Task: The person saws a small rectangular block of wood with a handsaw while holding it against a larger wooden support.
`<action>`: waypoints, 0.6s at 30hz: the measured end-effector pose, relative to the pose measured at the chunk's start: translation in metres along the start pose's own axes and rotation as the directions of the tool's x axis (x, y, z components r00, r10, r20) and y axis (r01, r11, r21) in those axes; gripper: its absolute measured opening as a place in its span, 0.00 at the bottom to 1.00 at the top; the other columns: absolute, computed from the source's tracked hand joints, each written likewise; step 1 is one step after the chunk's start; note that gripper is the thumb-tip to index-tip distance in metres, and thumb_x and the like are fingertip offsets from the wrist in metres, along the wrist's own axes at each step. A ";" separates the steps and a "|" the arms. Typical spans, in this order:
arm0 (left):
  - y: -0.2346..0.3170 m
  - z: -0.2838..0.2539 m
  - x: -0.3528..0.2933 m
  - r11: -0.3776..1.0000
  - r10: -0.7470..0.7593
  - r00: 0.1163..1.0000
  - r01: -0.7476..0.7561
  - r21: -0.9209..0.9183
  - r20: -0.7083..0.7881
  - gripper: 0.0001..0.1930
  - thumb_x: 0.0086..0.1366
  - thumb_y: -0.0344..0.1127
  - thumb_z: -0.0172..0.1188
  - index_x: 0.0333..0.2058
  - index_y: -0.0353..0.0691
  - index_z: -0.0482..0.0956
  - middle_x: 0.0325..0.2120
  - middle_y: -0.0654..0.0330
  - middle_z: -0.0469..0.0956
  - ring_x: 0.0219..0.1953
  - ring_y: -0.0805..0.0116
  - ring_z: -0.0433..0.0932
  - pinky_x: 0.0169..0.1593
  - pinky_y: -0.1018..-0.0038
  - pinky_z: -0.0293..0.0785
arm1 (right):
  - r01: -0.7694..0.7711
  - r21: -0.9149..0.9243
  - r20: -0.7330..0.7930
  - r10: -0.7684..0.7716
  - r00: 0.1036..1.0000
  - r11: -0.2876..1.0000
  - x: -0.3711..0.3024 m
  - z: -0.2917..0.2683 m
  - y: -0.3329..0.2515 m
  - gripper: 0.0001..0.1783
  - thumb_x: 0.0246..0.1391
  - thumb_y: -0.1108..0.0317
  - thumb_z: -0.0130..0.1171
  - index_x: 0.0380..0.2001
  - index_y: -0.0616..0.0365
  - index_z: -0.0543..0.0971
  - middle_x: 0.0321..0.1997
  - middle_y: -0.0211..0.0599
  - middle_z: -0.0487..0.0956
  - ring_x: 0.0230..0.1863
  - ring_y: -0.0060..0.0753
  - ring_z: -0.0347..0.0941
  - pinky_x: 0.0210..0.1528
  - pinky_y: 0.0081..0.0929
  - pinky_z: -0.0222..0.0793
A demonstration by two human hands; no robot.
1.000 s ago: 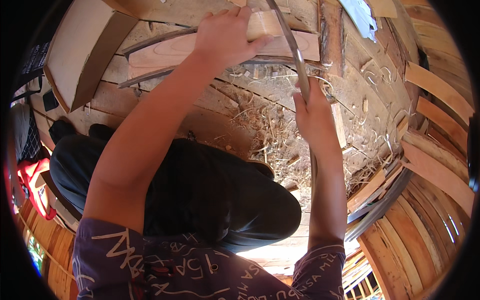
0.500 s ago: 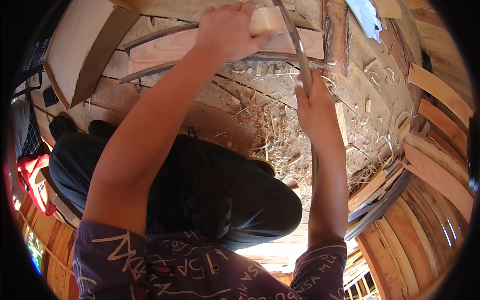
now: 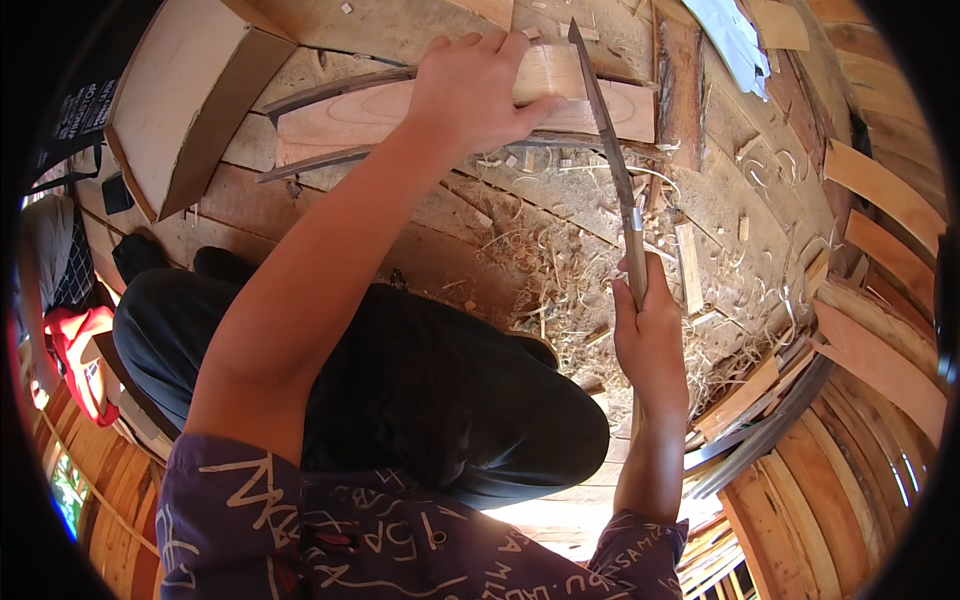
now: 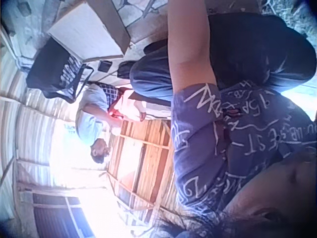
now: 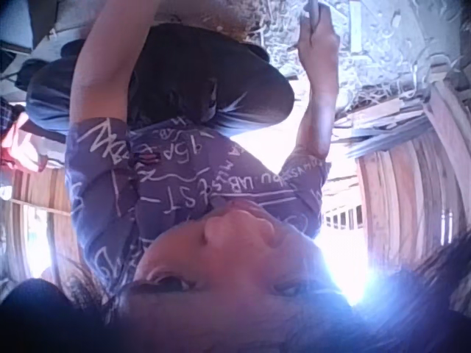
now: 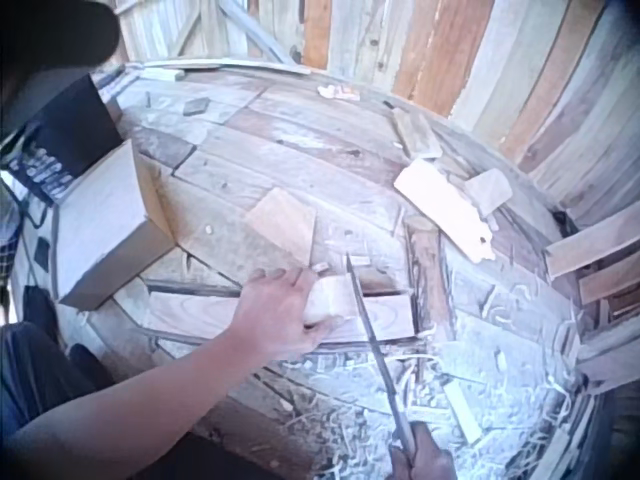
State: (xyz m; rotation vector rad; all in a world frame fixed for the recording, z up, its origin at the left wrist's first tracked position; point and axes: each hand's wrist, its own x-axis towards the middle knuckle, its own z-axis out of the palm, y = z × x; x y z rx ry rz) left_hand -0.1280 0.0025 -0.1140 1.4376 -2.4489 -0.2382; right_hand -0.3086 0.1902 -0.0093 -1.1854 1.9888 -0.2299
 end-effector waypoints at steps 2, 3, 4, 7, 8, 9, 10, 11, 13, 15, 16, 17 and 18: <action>0.002 0.002 -0.001 1.000 0.025 1.000 -0.025 0.002 -0.015 0.31 0.59 0.64 0.57 0.45 0.40 0.75 0.38 0.52 0.81 0.41 0.54 0.80 0.45 0.57 0.71 | 0.043 0.041 -0.016 -0.043 0.999 0.998 0.007 0.003 -0.006 0.14 0.63 0.70 0.51 0.50 0.60 0.70 0.37 0.55 0.79 0.38 0.58 0.78 0.41 0.43 0.71; 0.000 0.002 0.000 0.999 0.033 0.999 -0.033 0.005 -0.018 0.31 0.59 0.64 0.57 0.45 0.40 0.75 0.37 0.52 0.80 0.41 0.54 0.80 0.45 0.57 0.71 | 0.174 0.065 -0.095 -0.168 0.981 0.983 0.027 0.011 -0.006 0.13 0.62 0.71 0.51 0.49 0.60 0.70 0.36 0.56 0.79 0.38 0.60 0.77 0.40 0.45 0.71; 0.001 0.001 0.003 0.999 0.042 0.999 -0.042 0.004 -0.027 0.31 0.59 0.64 0.57 0.46 0.40 0.75 0.37 0.52 0.80 0.41 0.54 0.79 0.45 0.57 0.71 | 0.181 -0.004 -0.105 -0.181 0.978 0.983 0.053 0.018 -0.007 0.12 0.62 0.71 0.51 0.48 0.61 0.70 0.37 0.57 0.79 0.39 0.63 0.77 0.40 0.47 0.71; -0.004 0.001 0.008 1.000 -0.011 0.998 0.010 0.018 0.062 0.31 0.59 0.64 0.56 0.46 0.41 0.74 0.36 0.53 0.80 0.40 0.54 0.80 0.43 0.58 0.71 | 0.184 0.032 -0.118 -0.179 0.977 0.982 0.064 0.020 -0.018 0.12 0.62 0.71 0.51 0.47 0.60 0.70 0.37 0.58 0.79 0.40 0.63 0.77 0.39 0.48 0.71; -0.005 0.000 0.004 1.000 0.009 1.000 -0.009 0.022 0.007 0.30 0.60 0.64 0.56 0.45 0.40 0.74 0.35 0.53 0.81 0.39 0.53 0.80 0.43 0.59 0.71 | 0.148 0.040 -0.084 -0.144 0.986 0.988 0.047 0.015 -0.013 0.12 0.62 0.71 0.51 0.47 0.60 0.70 0.37 0.58 0.79 0.40 0.63 0.77 0.39 0.49 0.71; -0.006 0.000 0.003 0.999 0.014 1.000 -0.014 0.038 0.011 0.30 0.60 0.63 0.56 0.45 0.40 0.74 0.35 0.52 0.81 0.39 0.53 0.80 0.43 0.59 0.71 | 0.111 0.048 -0.051 -0.108 0.993 0.993 0.019 0.008 -0.003 0.12 0.62 0.71 0.51 0.48 0.60 0.69 0.37 0.58 0.79 0.40 0.63 0.77 0.39 0.49 0.71; -0.002 0.000 0.004 0.998 0.026 1.000 -0.027 0.048 0.017 0.30 0.60 0.63 0.56 0.44 0.39 0.74 0.35 0.52 0.81 0.39 0.53 0.80 0.43 0.59 0.71 | 0.066 0.055 -0.024 -0.065 0.998 0.996 0.001 0.001 0.004 0.12 0.62 0.71 0.51 0.48 0.59 0.69 0.37 0.58 0.79 0.40 0.63 0.77 0.39 0.50 0.71; 0.000 0.000 0.004 0.997 0.050 0.998 -0.051 0.060 0.027 0.30 0.61 0.63 0.56 0.44 0.39 0.74 0.34 0.52 0.81 0.39 0.53 0.80 0.43 0.59 0.71 | 0.057 0.059 -0.015 -0.056 0.998 0.997 -0.001 0.000 0.005 0.12 0.62 0.71 0.51 0.48 0.59 0.69 0.36 0.58 0.79 0.40 0.63 0.77 0.38 0.51 0.71; -0.003 0.000 0.004 0.995 0.085 0.996 -0.084 0.048 -0.023 0.29 0.61 0.62 0.56 0.43 0.38 0.74 0.34 0.51 0.81 0.38 0.51 0.80 0.42 0.58 0.72 | 0.041 0.071 0.004 -0.042 0.999 0.997 -0.004 0.000 0.002 0.12 0.62 0.72 0.51 0.47 0.59 0.68 0.35 0.58 0.79 0.40 0.64 0.77 0.38 0.53 0.70; -0.001 0.003 0.005 0.997 0.070 0.998 -0.070 0.023 0.000 0.30 0.61 0.63 0.56 0.41 0.37 0.74 0.33 0.51 0.80 0.38 0.51 0.80 0.42 0.58 0.72 | 0.118 0.076 -0.051 -0.114 0.992 0.990 0.041 0.012 -0.005 0.10 0.62 0.71 0.51 0.45 0.60 0.68 0.31 0.60 0.78 0.38 0.67 0.76 0.37 0.55 0.69; 0.000 0.003 0.008 0.999 0.032 0.998 -0.033 0.019 0.045 0.30 0.60 0.63 0.56 0.40 0.37 0.74 0.33 0.51 0.80 0.38 0.51 0.80 0.42 0.57 0.73 | 0.162 0.045 -0.092 -0.157 0.983 0.986 0.059 0.017 -0.007 0.10 0.62 0.71 0.51 0.45 0.60 0.67 0.30 0.60 0.78 0.37 0.68 0.75 0.37 0.56 0.69; -0.002 0.000 0.009 0.999 -0.023 0.995 0.020 0.035 0.095 0.31 0.60 0.64 0.56 0.40 0.36 0.74 0.33 0.51 0.80 0.38 0.52 0.80 0.42 0.57 0.73 | 0.164 0.060 -0.098 -0.157 0.983 0.985 0.060 0.020 -0.011 0.10 0.61 0.71 0.51 0.45 0.60 0.67 0.30 0.61 0.77 0.37 0.68 0.75 0.37 0.56 0.69; -0.001 -0.003 0.013 0.997 -0.070 0.983 0.071 0.002 0.173 0.31 0.60 0.64 0.56 0.40 0.36 0.74 0.33 0.50 0.80 0.38 0.51 0.80 0.42 0.56 0.73 | 0.165 0.075 -0.103 -0.157 0.982 0.983 0.060 0.020 -0.014 0.10 0.61 0.71 0.51 0.45 0.60 0.67 0.30 0.61 0.77 0.37 0.68 0.75 0.36 0.56 0.69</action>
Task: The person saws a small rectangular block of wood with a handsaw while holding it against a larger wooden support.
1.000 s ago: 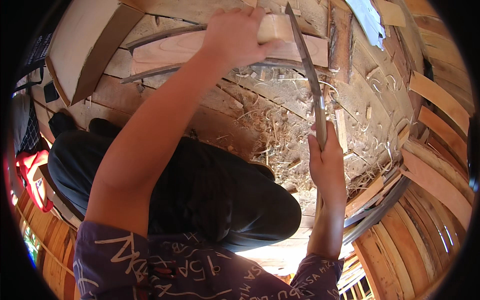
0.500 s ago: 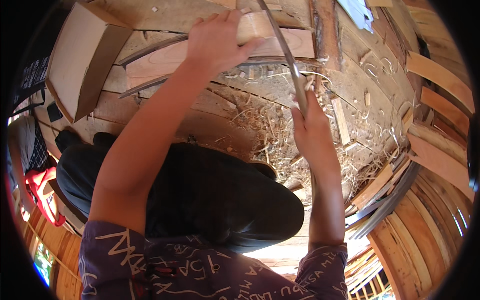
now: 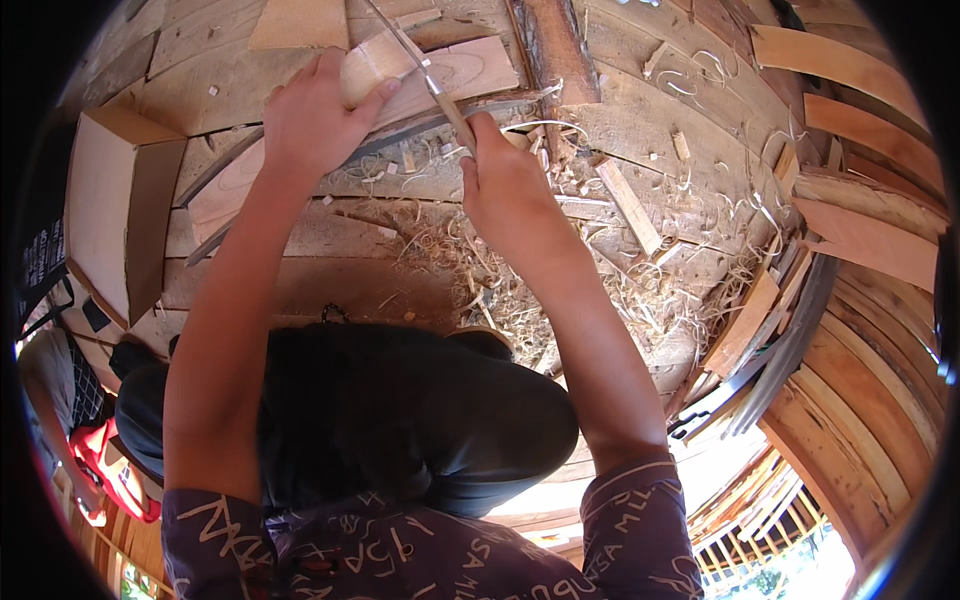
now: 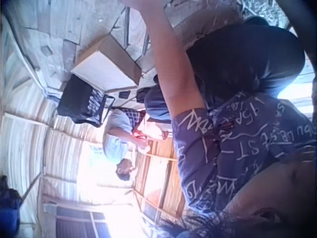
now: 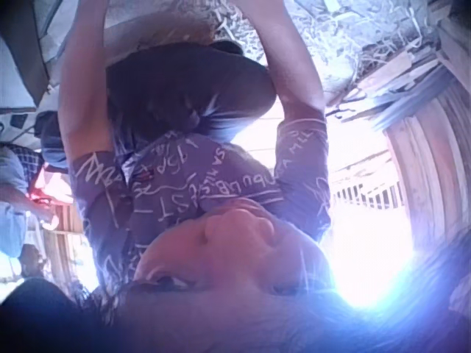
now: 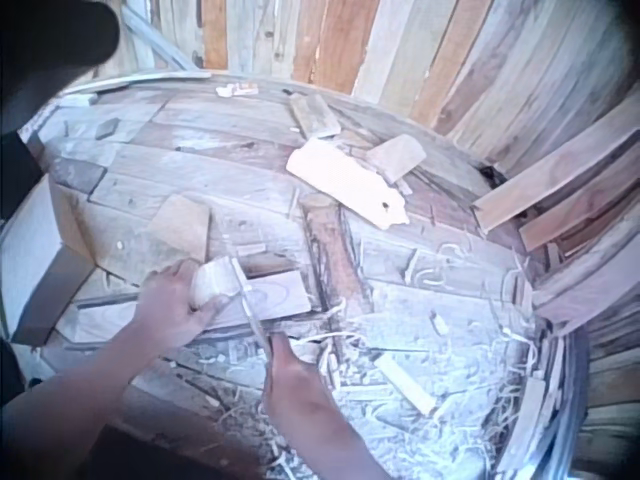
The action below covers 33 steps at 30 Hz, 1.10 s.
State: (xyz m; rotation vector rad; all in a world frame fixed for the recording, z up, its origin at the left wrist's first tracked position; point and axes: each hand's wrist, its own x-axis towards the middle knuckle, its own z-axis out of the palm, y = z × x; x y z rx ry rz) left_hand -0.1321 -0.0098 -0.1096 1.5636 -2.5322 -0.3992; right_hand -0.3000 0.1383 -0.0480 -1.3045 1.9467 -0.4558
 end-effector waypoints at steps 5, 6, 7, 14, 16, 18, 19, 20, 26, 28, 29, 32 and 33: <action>0.001 0.003 -0.010 0.980 0.193 0.967 -0.184 0.069 -0.163 0.31 0.60 0.64 0.57 0.41 0.35 0.74 0.33 0.50 0.80 0.36 0.51 0.80 0.39 0.57 0.74 | -0.180 0.059 0.151 0.170 0.974 0.982 -0.074 -0.029 0.010 0.12 0.61 0.71 0.52 0.47 0.60 0.66 0.29 0.61 0.77 0.36 0.69 0.75 0.37 0.57 0.69; 0.003 0.004 -0.009 0.966 0.256 0.943 -0.241 0.091 -0.214 0.31 0.60 0.63 0.57 0.41 0.35 0.74 0.33 0.51 0.80 0.35 0.52 0.80 0.39 0.58 0.74 | -0.151 0.057 0.141 0.142 0.980 0.987 -0.071 -0.028 0.012 0.13 0.61 0.72 0.52 0.47 0.61 0.66 0.28 0.61 0.77 0.35 0.69 0.75 0.36 0.57 0.69; 0.001 0.002 -0.007 0.971 0.234 0.954 -0.219 0.095 -0.189 0.31 0.60 0.63 0.57 0.41 0.35 0.74 0.33 0.50 0.80 0.35 0.51 0.80 0.38 0.58 0.74 | -0.122 0.056 0.132 0.113 0.985 0.991 -0.064 -0.027 0.012 0.13 0.61 0.72 0.52 0.47 0.61 0.66 0.28 0.61 0.77 0.35 0.69 0.75 0.36 0.56 0.69; 0.002 0.002 0.000 0.997 0.074 0.996 -0.075 -0.015 -0.053 0.31 0.60 0.63 0.58 0.41 0.35 0.73 0.33 0.49 0.80 0.37 0.49 0.80 0.39 0.56 0.75 | 0.073 -0.023 -0.044 -0.074 0.996 0.997 0.014 0.001 0.007 0.14 0.60 0.72 0.52 0.49 0.60 0.67 0.26 0.60 0.77 0.32 0.67 0.75 0.33 0.55 0.69; -0.002 0.001 -0.002 0.998 0.062 0.998 -0.063 -0.026 -0.034 0.30 0.61 0.62 0.58 0.42 0.35 0.73 0.33 0.47 0.80 0.37 0.48 0.80 0.39 0.56 0.75 | -0.041 0.026 0.078 0.039 0.996 0.999 -0.018 -0.011 0.007 0.14 0.60 0.72 0.52 0.48 0.60 0.67 0.26 0.61 0.77 0.32 0.67 0.76 0.33 0.56 0.69; 0.000 -0.004 -0.002 0.998 0.057 0.998 -0.058 -0.030 -0.031 0.29 0.62 0.59 0.57 0.45 0.36 0.73 0.34 0.44 0.80 0.37 0.46 0.80 0.40 0.57 0.74 | -0.105 0.026 0.109 0.102 0.989 0.994 -0.062 -0.027 0.015 0.14 0.61 0.72 0.52 0.49 0.60 0.67 0.26 0.61 0.77 0.32 0.68 0.76 0.33 0.56 0.69; 0.002 -0.002 -0.004 0.994 0.113 0.989 -0.113 0.006 -0.095 0.30 0.61 0.61 0.57 0.43 0.35 0.73 0.33 0.46 0.80 0.36 0.47 0.80 0.39 0.57 0.75 | -0.094 0.013 0.123 0.092 0.988 0.995 -0.072 -0.029 0.018 0.14 0.61 0.72 0.52 0.49 0.60 0.67 0.26 0.61 0.77 0.32 0.68 0.76 0.33 0.56 0.69; 0.003 0.001 -0.010 0.984 0.177 0.972 -0.174 0.038 -0.151 0.31 0.60 0.62 0.58 0.41 0.35 0.73 0.32 0.47 0.80 0.35 0.48 0.80 0.38 0.56 0.75 | -0.094 -0.002 0.133 0.094 0.987 0.996 -0.083 -0.031 0.017 0.14 0.61 0.72 0.52 0.49 0.60 0.67 0.26 0.61 0.77 0.32 0.68 0.76 0.32 0.55 0.69; 0.000 0.003 -0.001 0.998 0.066 0.996 -0.065 0.022 -0.062 0.30 0.59 0.63 0.59 0.39 0.35 0.73 0.31 0.51 0.78 0.34 0.50 0.80 0.36 0.57 0.74 | 0.065 -0.006 0.025 -0.065 0.998 0.998 0.003 -0.005 0.008 0.13 0.61 0.73 0.51 0.48 0.62 0.67 0.26 0.61 0.77 0.32 0.67 0.76 0.35 0.56 0.70; 0.000 0.001 -0.003 0.998 0.066 0.996 -0.066 0.013 -0.059 0.30 0.59 0.62 0.60 0.40 0.36 0.73 0.31 0.51 0.78 0.34 0.51 0.80 0.35 0.57 0.74 | 0.070 0.015 0.016 -0.070 0.997 0.997 0.003 -0.008 0.007 0.13 0.61 0.73 0.51 0.48 0.62 0.67 0.27 0.61 0.77 0.33 0.66 0.76 0.35 0.55 0.69; -0.002 0.003 -0.007 0.991 0.133 0.987 -0.132 0.021 -0.094 0.30 0.58 0.62 0.60 0.40 0.37 0.73 0.31 0.51 0.78 0.34 0.52 0.80 0.35 0.58 0.73 | 0.073 0.028 0.019 -0.074 0.997 0.997 0.005 -0.006 0.007 0.13 0.61 0.73 0.51 0.47 0.62 0.67 0.27 0.61 0.77 0.34 0.66 0.76 0.35 0.55 0.69; -0.002 0.005 -0.013 0.969 0.248 0.948 -0.241 0.061 -0.201 0.30 0.58 0.63 0.60 0.40 0.38 0.74 0.32 0.52 0.79 0.35 0.53 0.80 0.36 0.58 0.73 | -0.053 0.061 0.071 0.049 0.996 0.997 -0.031 -0.006 0.010 0.11 0.60 0.74 0.49 0.47 0.60 0.66 0.26 0.62 0.77 0.32 0.69 0.75 0.35 0.59 0.69; 0.001 0.003 -0.016 0.960 0.278 0.932 -0.268 0.075 -0.232 0.30 0.58 0.63 0.60 0.40 0.38 0.74 0.32 0.52 0.79 0.35 0.53 0.80 0.37 0.59 0.73 | -0.064 0.081 0.069 0.058 0.996 0.995 -0.038 -0.007 0.009 0.11 0.60 0.75 0.48 0.46 0.60 0.66 0.25 0.63 0.77 0.31 0.70 0.75 0.34 0.60 0.69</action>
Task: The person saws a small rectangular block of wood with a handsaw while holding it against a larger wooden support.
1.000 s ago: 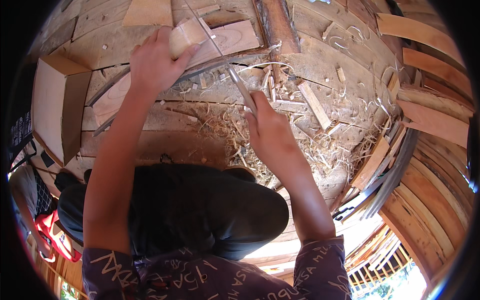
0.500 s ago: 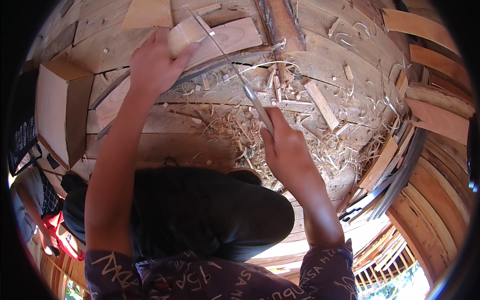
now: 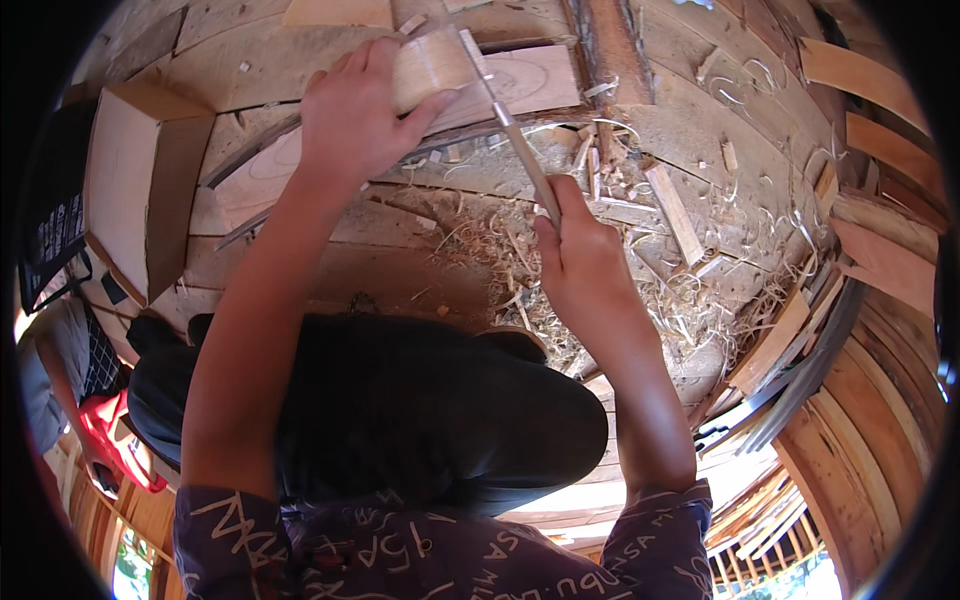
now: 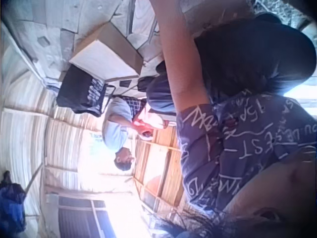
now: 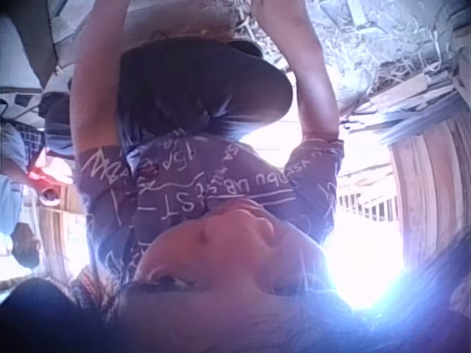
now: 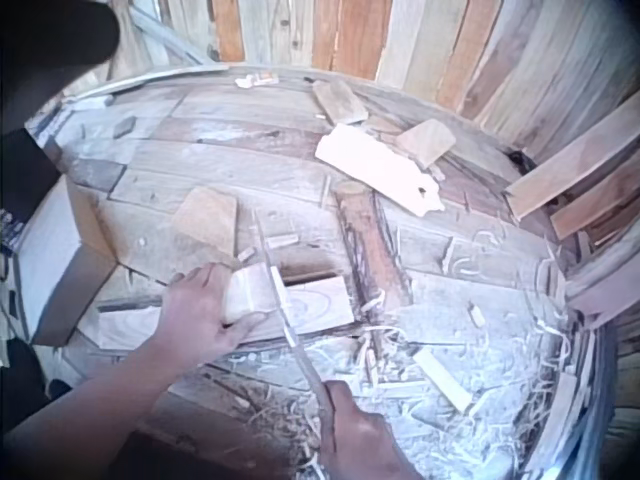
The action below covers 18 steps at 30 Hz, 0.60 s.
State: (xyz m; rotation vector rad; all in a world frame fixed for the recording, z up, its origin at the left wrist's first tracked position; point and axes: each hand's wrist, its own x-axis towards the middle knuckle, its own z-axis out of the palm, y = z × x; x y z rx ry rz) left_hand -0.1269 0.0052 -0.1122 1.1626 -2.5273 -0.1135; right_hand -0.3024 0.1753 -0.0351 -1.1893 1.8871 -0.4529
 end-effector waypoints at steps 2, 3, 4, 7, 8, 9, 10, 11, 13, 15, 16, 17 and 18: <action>-0.001 0.001 0.003 0.999 -0.041 0.999 0.041 0.007 0.021 0.30 0.56 0.63 0.62 0.40 0.38 0.74 0.31 0.53 0.80 0.35 0.54 0.80 0.38 0.59 0.73 | -0.039 -0.047 -0.007 0.038 0.999 0.998 0.002 -0.002 -0.002 0.11 0.61 0.73 0.50 0.46 0.58 0.67 0.28 0.59 0.78 0.33 0.66 0.76 0.35 0.54 0.70; -0.002 0.003 0.004 0.998 -0.062 0.997 0.062 -0.001 0.042 0.30 0.56 0.62 0.62 0.40 0.38 0.75 0.31 0.53 0.80 0.34 0.54 0.80 0.38 0.60 0.74 | -0.061 -0.073 -0.017 0.060 0.998 0.996 0.004 -0.002 -0.003 0.10 0.62 0.72 0.50 0.47 0.57 0.68 0.29 0.56 0.79 0.35 0.64 0.77 0.35 0.51 0.71; -0.004 0.002 0.004 0.997 -0.082 0.995 0.083 -0.008 0.062 0.30 0.56 0.62 0.62 0.40 0.38 0.75 0.31 0.53 0.80 0.34 0.54 0.80 0.38 0.60 0.74 | -0.037 -0.056 -0.023 0.036 0.999 0.998 0.005 0.001 -0.003 0.10 0.62 0.72 0.50 0.46 0.57 0.68 0.29 0.56 0.79 0.35 0.64 0.77 0.35 0.51 0.71; -0.005 0.002 0.002 0.994 -0.107 0.992 0.108 -0.009 0.064 0.30 0.56 0.63 0.62 0.38 0.38 0.75 0.30 0.54 0.80 0.32 0.55 0.81 0.38 0.61 0.75 | 0.019 -0.009 -0.043 -0.019 0.999 1.000 0.010 0.011 0.012 0.11 0.62 0.71 0.52 0.46 0.57 0.68 0.29 0.55 0.79 0.34 0.63 0.78 0.32 0.49 0.71; -0.006 0.002 0.003 0.993 -0.116 0.991 0.117 -0.014 0.063 0.30 0.56 0.63 0.62 0.38 0.38 0.75 0.30 0.54 0.81 0.32 0.55 0.81 0.38 0.61 0.75 | 0.016 -0.004 -0.051 -0.017 0.999 1.000 0.011 0.014 0.017 0.11 0.62 0.71 0.52 0.46 0.57 0.68 0.29 0.55 0.79 0.34 0.64 0.77 0.32 0.49 0.71; -0.008 0.003 0.004 0.992 -0.124 0.990 0.125 -0.018 0.063 0.30 0.56 0.63 0.62 0.38 0.38 0.75 0.30 0.54 0.81 0.32 0.55 0.81 0.38 0.61 0.75 | 0.014 0.002 -0.060 -0.014 0.998 1.000 0.012 0.018 0.023 0.11 0.62 0.71 0.52 0.46 0.57 0.68 0.29 0.55 0.79 0.34 0.64 0.77 0.32 0.49 0.71; -0.009 0.004 0.005 0.991 -0.131 0.989 0.133 -0.023 0.063 0.30 0.56 0.63 0.61 0.38 0.38 0.75 0.30 0.54 0.81 0.32 0.55 0.81 0.38 0.61 0.76 | 0.011 0.008 -0.069 -0.010 0.998 1.000 0.012 0.022 0.028 0.11 0.62 0.71 0.52 0.47 0.57 0.68 0.29 0.55 0.79 0.34 0.64 0.77 0.32 0.49 0.71; -0.011 0.004 0.005 0.993 -0.111 0.992 0.113 -0.026 0.067 0.30 0.56 0.64 0.61 0.39 0.38 0.75 0.30 0.53 0.81 0.33 0.55 0.81 0.38 0.61 0.76 | 0.007 -0.012 -0.086 -0.008 0.996 1.000 0.009 0.024 0.031 0.11 0.62 0.71 0.52 0.47 0.57 0.68 0.30 0.55 0.79 0.34 0.64 0.77 0.32 0.50 0.71; -0.011 0.005 0.006 0.997 -0.067 0.995 0.069 -0.033 0.074 0.31 0.57 0.64 0.60 0.39 0.38 0.75 0.31 0.53 0.81 0.33 0.54 0.82 0.39 0.60 0.76 | -0.018 -0.035 -0.071 0.015 0.997 0.999 -0.002 0.022 0.031 0.11 0.62 0.71 0.52 0.47 0.57 0.68 0.30 0.55 0.79 0.34 0.64 0.77 0.33 0.50 0.71; -0.010 0.008 0.005 0.994 -0.100 0.992 0.102 -0.024 0.083 0.32 0.57 0.65 0.59 0.40 0.37 0.75 0.31 0.53 0.81 0.34 0.53 0.82 0.40 0.59 0.76 | -0.022 -0.072 -0.067 0.018 0.998 0.997 -0.014 0.014 0.022 0.11 0.62 0.70 0.52 0.47 0.57 0.69 0.31 0.56 0.80 0.34 0.64 0.77 0.33 0.49 0.71; -0.011 0.008 0.005 0.993 -0.115 0.990 0.117 -0.020 0.086 0.32 0.57 0.65 0.59 0.40 0.37 0.75 0.31 0.53 0.81 0.34 0.53 0.82 0.41 0.59 0.76 | -0.059 -0.074 -0.054 0.055 0.997 0.996 -0.023 0.009 0.018 0.10 0.62 0.70 0.52 0.46 0.57 0.69 0.31 0.55 0.80 0.34 0.64 0.77 0.32 0.49 0.71; -0.011 0.007 0.007 0.988 -0.149 0.978 0.154 -0.024 0.142 0.32 0.57 0.65 0.59 0.41 0.37 0.75 0.32 0.53 0.81 0.35 0.53 0.82 0.41 0.58 0.76 | -0.098 -0.083 -0.044 0.094 0.995 0.992 -0.034 0.001 0.016 0.10 0.62 0.70 0.52 0.46 0.57 0.69 0.30 0.55 0.80 0.34 0.64 0.77 0.32 0.48 0.71; -0.013 0.004 0.011 0.981 -0.184 0.964 0.192 -0.025 0.193 0.33 0.57 0.66 0.58 0.41 0.36 0.75 0.33 0.53 0.81 0.35 0.53 0.81 0.42 0.58 0.75 | -0.133 -0.096 -0.037 0.130 0.991 0.986 -0.045 -0.006 0.016 0.10 0.62 0.70 0.52 0.46 0.58 0.69 0.30 0.54 0.80 0.33 0.64 0.77 0.32 0.48 0.71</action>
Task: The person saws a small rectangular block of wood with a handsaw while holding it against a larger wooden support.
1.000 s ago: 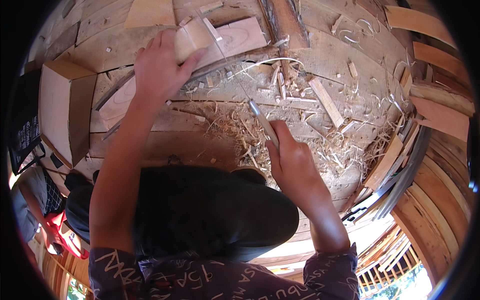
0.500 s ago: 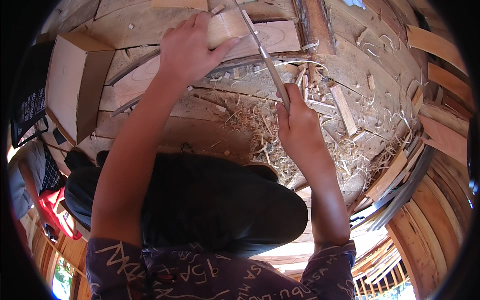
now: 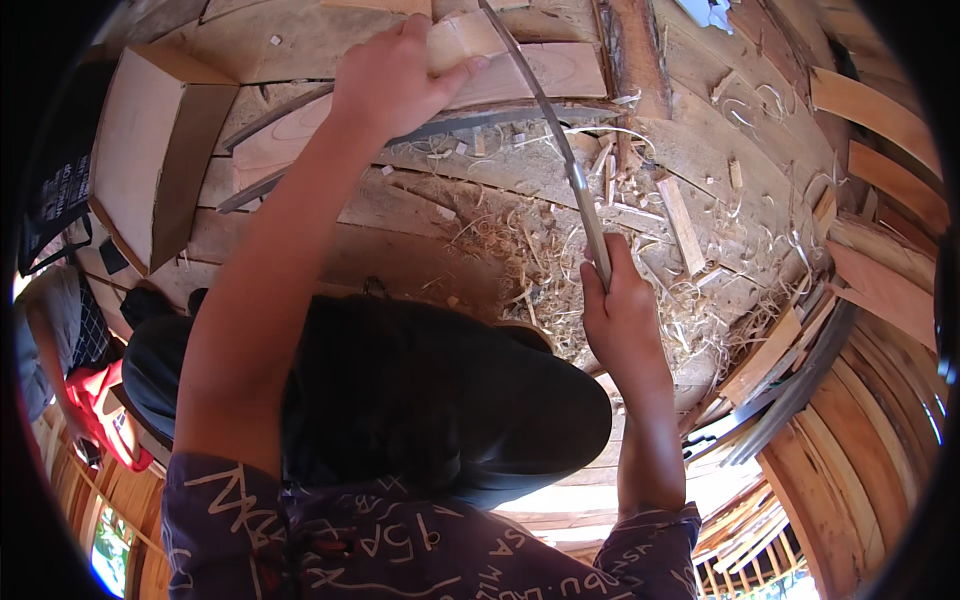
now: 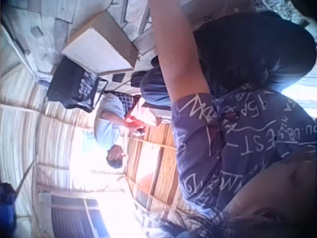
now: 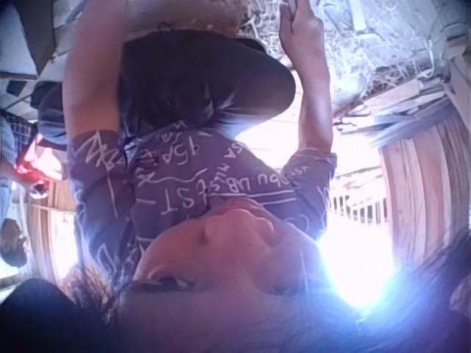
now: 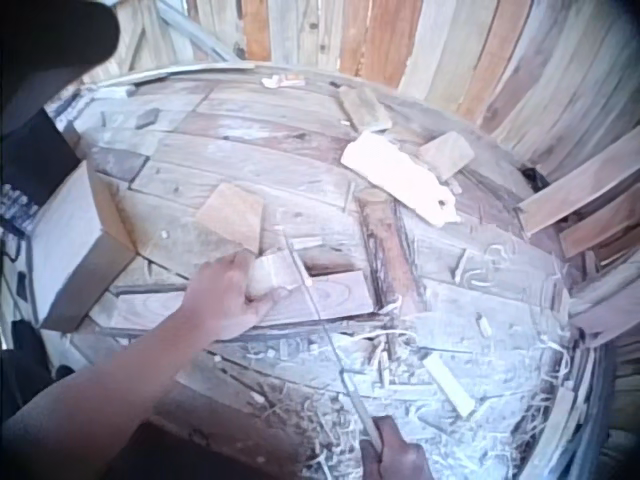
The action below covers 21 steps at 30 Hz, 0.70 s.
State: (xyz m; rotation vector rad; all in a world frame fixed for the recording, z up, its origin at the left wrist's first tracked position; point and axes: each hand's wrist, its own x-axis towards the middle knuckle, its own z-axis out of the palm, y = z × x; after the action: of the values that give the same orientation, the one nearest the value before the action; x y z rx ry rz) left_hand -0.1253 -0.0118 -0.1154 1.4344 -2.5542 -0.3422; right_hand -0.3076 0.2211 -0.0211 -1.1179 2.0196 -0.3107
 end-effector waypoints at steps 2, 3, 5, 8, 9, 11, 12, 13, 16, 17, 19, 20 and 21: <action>0.002 -0.002 0.001 0.999 0.039 0.999 -0.039 -0.010 -0.013 0.34 0.57 0.66 0.58 0.42 0.36 0.75 0.35 0.52 0.81 0.37 0.52 0.81 0.43 0.58 0.75 | 0.034 -0.041 0.002 -0.034 0.999 0.999 -0.027 -0.011 0.012 0.09 0.61 0.72 0.51 0.45 0.58 0.68 0.24 0.56 0.77 0.30 0.65 0.76 0.29 0.53 0.69; 0.001 0.001 -0.004 0.993 0.116 0.990 -0.116 0.005 -0.076 0.35 0.57 0.67 0.58 0.42 0.35 0.75 0.35 0.52 0.81 0.38 0.53 0.81 0.43 0.58 0.74 | 0.053 -0.052 0.000 -0.053 0.999 0.997 -0.035 -0.012 0.013 0.09 0.61 0.73 0.50 0.44 0.57 0.67 0.22 0.58 0.76 0.28 0.66 0.75 0.28 0.56 0.68; 0.004 0.002 -0.008 0.983 0.181 0.970 -0.176 0.044 -0.160 0.35 0.56 0.67 0.58 0.42 0.35 0.75 0.36 0.51 0.80 0.39 0.53 0.80 0.45 0.59 0.73 | 0.019 -0.112 -0.030 -0.022 0.999 0.994 -0.042 -0.015 0.000 0.08 0.61 0.74 0.50 0.43 0.58 0.67 0.21 0.57 0.75 0.28 0.65 0.75 0.27 0.56 0.68; 0.010 -0.020 -0.004 0.988 0.150 0.961 -0.141 0.057 -0.232 0.35 0.55 0.65 0.61 0.42 0.34 0.74 0.37 0.50 0.79 0.41 0.53 0.79 0.47 0.60 0.72 | 0.015 -0.170 -0.117 -0.035 0.992 0.985 -0.054 -0.019 -0.023 0.09 0.58 0.77 0.50 0.42 0.59 0.68 0.21 0.56 0.76 0.27 0.63 0.76 0.28 0.54 0.69; 0.012 -0.036 -0.004 0.990 0.142 0.956 -0.138 0.033 -0.255 0.34 0.55 0.64 0.62 0.42 0.34 0.73 0.37 0.50 0.79 0.42 0.53 0.79 0.48 0.61 0.71 | 0.015 -0.163 -0.140 -0.038 0.989 0.987 -0.059 -0.021 -0.028 0.10 0.57 0.78 0.50 0.43 0.59 0.68 0.22 0.56 0.76 0.28 0.62 0.76 0.28 0.54 0.70; 0.014 -0.076 -0.006 0.992 0.050 0.983 -0.070 -0.109 -0.179 0.32 0.52 0.55 0.69 0.43 0.34 0.70 0.37 0.48 0.79 0.42 0.50 0.79 0.47 0.59 0.72 | 0.054 -0.174 -0.218 -0.092 0.972 0.983 -0.072 -0.022 -0.039 0.12 0.55 0.79 0.52 0.44 0.58 0.69 0.25 0.55 0.77 0.29 0.62 0.76 0.29 0.53 0.71; 0.016 -0.093 -0.011 0.988 0.011 0.988 -0.034 -0.150 -0.153 0.32 0.51 0.52 0.70 0.44 0.34 0.69 0.37 0.47 0.79 0.42 0.49 0.79 0.46 0.59 0.73 | 0.091 -0.191 -0.271 -0.141 0.952 0.977 -0.080 -0.018 -0.040 0.14 0.54 0.79 0.53 0.44 0.58 0.69 0.26 0.55 0.78 0.29 0.61 0.77 0.29 0.53 0.71; 0.018 -0.110 -0.019 0.982 -0.027 0.992 0.003 -0.190 -0.125 0.32 0.50 0.50 0.71 0.45 0.34 0.68 0.37 0.46 0.79 0.42 0.47 0.79 0.46 0.58 0.73 | 0.126 -0.210 -0.321 -0.190 0.928 0.969 -0.087 -0.014 -0.043 0.15 0.53 0.79 0.55 0.45 0.58 0.70 0.28 0.54 0.78 0.30 0.60 0.77 0.30 0.52 0.72; 0.012 -0.150 -0.047 0.945 -0.049 0.989 0.001 -0.326 -0.139 0.32 0.47 0.42 0.70 0.46 0.33 0.66 0.37 0.42 0.78 0.41 0.42 0.79 0.44 0.57 0.75 | 0.165 -0.204 -0.398 -0.235 0.887 0.965 -0.114 -0.010 -0.054 0.17 0.50 0.77 0.59 0.45 0.57 0.71 0.30 0.51 0.79 0.30 0.59 0.77 0.30 0.49 0.73; 0.011 -0.161 -0.059 0.930 -0.046 0.988 -0.013 -0.368 -0.151 0.31 0.47 0.41 0.69 0.46 0.33 0.66 0.37 0.41 0.78 0.41 0.42 0.79 0.44 0.57 0.75 | 0.181 -0.220 -0.438 -0.263 0.860 0.958 -0.124 -0.007 -0.055 0.15 0.50 0.74 0.61 0.42 0.57 0.73 0.29 0.48 0.79 0.28 0.57 0.77 0.29 0.46 0.73; 0.001 -0.170 -0.076 0.876 -0.005 0.997 -0.031 -0.482 -0.073 0.29 0.47 0.39 0.68 0.45 0.33 0.67 0.37 0.43 0.78 0.41 0.44 0.79 0.43 0.59 0.75 | 0.184 -0.188 -0.439 -0.250 0.863 0.965 -0.141 0.001 -0.058 0.12 0.50 0.73 0.62 0.39 0.57 0.74 0.29 0.47 0.79 0.28 0.56 0.77 0.28 0.44 0.73; -0.007 -0.170 -0.083 0.832 0.052 0.999 -0.038 -0.554 0.010 0.28 0.47 0.38 0.67 0.45 0.33 0.67 0.36 0.45 0.78 0.40 0.46 0.79 0.43 0.60 0.75 | 0.178 -0.173 -0.440 -0.238 0.866 0.969 -0.152 0.005 -0.058 0.11 0.50 0.72 0.62 0.38 0.57 0.75 0.28 0.46 0.79 0.27 0.55 0.77 0.28 0.44 0.72; -0.016 -0.173 -0.088 0.786 0.112 0.990 -0.032 -0.618 0.091 0.27 0.47 0.37 0.66 0.44 0.33 0.68 0.36 0.47 0.79 0.40 0.48 0.80 0.42 0.61 0.74 | 0.159 -0.167 -0.460 -0.219 0.861 0.973 -0.160 0.010 -0.057 0.11 0.47 0.71 0.63 0.35 0.57 0.75 0.27 0.45 0.79 0.26 0.53 0.77 0.26 0.42 0.72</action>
State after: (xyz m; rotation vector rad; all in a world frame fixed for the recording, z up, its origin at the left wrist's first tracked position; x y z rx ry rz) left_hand -0.0192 0.0367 0.0403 1.0775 -2.2360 -1.1610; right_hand -0.2173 0.3175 0.0867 -1.4309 2.3834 -0.6214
